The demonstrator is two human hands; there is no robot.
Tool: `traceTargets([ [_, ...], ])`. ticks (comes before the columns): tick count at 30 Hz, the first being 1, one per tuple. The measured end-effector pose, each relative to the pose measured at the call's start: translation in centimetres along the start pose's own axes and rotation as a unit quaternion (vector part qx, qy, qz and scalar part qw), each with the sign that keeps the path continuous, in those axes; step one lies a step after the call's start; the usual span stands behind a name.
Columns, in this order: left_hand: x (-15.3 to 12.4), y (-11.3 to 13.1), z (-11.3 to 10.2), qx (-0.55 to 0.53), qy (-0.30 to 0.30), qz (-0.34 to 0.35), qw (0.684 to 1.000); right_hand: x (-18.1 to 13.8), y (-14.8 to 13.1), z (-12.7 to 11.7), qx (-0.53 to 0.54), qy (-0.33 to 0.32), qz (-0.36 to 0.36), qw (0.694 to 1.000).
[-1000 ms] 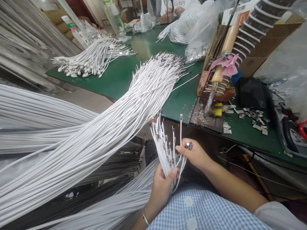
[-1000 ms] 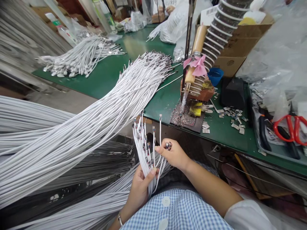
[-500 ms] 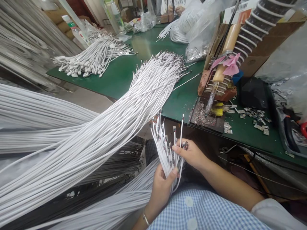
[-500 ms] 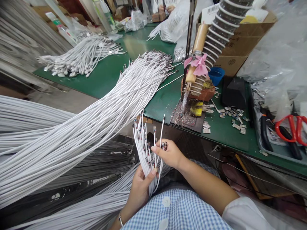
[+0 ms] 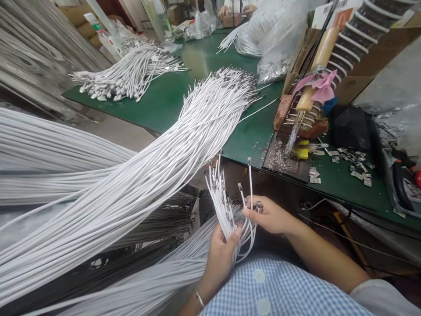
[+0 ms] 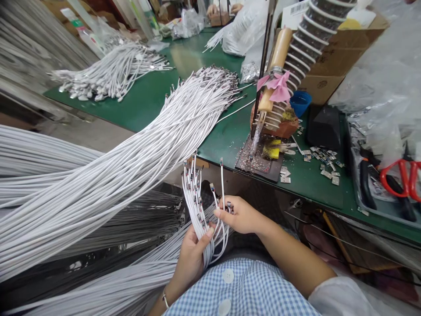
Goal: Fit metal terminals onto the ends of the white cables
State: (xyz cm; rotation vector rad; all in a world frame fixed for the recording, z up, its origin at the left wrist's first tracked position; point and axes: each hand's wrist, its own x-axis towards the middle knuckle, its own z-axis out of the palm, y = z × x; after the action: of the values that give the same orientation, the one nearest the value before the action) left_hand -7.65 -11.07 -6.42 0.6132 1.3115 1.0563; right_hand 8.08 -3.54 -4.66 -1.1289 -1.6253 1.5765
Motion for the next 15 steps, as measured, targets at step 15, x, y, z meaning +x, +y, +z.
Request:
traceTargets([
  [15, 0.3, 0.1, 0.3, -0.032, -0.005, -0.050, 0.998, -0.4, 3.0, -0.9, -0.211, 0.121, 0.015, 0.970],
])
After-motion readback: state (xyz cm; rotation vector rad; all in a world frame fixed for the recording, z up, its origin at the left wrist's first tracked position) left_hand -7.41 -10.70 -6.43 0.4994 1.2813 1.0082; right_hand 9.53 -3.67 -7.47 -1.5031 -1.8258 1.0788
